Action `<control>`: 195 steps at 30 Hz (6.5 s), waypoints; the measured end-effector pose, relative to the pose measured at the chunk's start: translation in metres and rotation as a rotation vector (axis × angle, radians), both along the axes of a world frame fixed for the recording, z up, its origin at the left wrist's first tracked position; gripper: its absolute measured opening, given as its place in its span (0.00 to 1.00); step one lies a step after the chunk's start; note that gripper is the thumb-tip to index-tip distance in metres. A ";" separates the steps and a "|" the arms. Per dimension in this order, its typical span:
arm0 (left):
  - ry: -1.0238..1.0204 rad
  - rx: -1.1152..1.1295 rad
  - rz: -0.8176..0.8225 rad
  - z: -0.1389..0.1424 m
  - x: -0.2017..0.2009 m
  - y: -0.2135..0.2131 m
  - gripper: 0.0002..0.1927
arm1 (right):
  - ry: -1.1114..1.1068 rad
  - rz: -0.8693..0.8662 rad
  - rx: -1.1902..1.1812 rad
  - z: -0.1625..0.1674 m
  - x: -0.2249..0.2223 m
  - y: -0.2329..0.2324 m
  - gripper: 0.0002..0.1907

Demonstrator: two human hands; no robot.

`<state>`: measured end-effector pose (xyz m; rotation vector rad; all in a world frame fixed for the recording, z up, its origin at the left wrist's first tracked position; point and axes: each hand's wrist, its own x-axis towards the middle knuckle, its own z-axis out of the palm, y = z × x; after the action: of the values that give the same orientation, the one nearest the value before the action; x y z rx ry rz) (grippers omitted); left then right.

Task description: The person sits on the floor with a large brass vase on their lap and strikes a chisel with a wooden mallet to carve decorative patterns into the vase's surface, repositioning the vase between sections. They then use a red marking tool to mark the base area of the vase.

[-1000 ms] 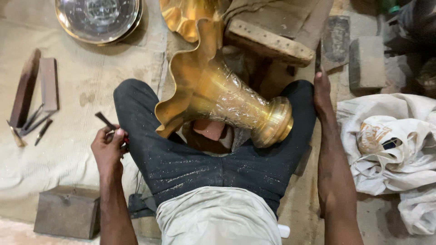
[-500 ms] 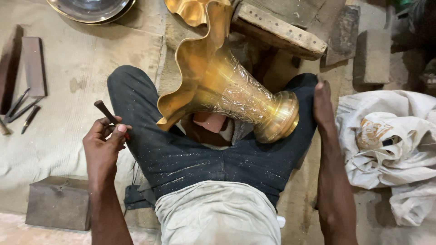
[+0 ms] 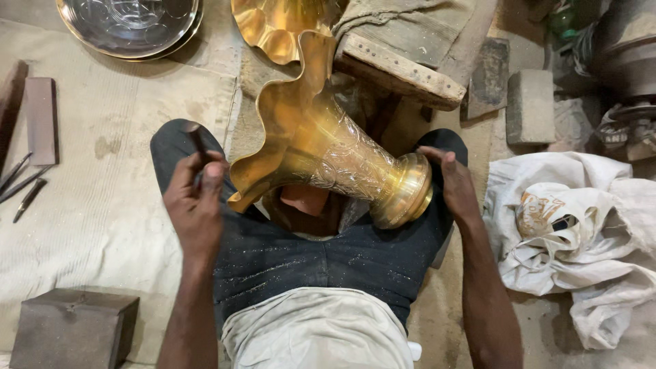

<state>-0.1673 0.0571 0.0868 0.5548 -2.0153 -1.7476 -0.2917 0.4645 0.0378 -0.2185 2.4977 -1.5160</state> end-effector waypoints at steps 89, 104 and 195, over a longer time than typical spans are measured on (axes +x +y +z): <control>0.443 0.499 -0.419 0.120 -0.093 0.132 0.29 | -0.091 -0.272 -1.250 0.009 -0.004 0.003 0.19; 0.500 -0.390 -0.374 0.137 0.028 0.201 0.26 | -0.184 -0.134 -1.450 -0.019 0.059 0.028 0.15; 0.923 -1.583 -0.825 0.050 -0.102 0.068 0.29 | -0.248 0.257 -0.387 -0.062 -0.059 0.016 0.16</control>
<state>-0.2693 0.1247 0.1367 -1.3889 -2.1012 -0.0114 -0.3505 0.4802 -0.0244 -0.3694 1.8924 -1.7761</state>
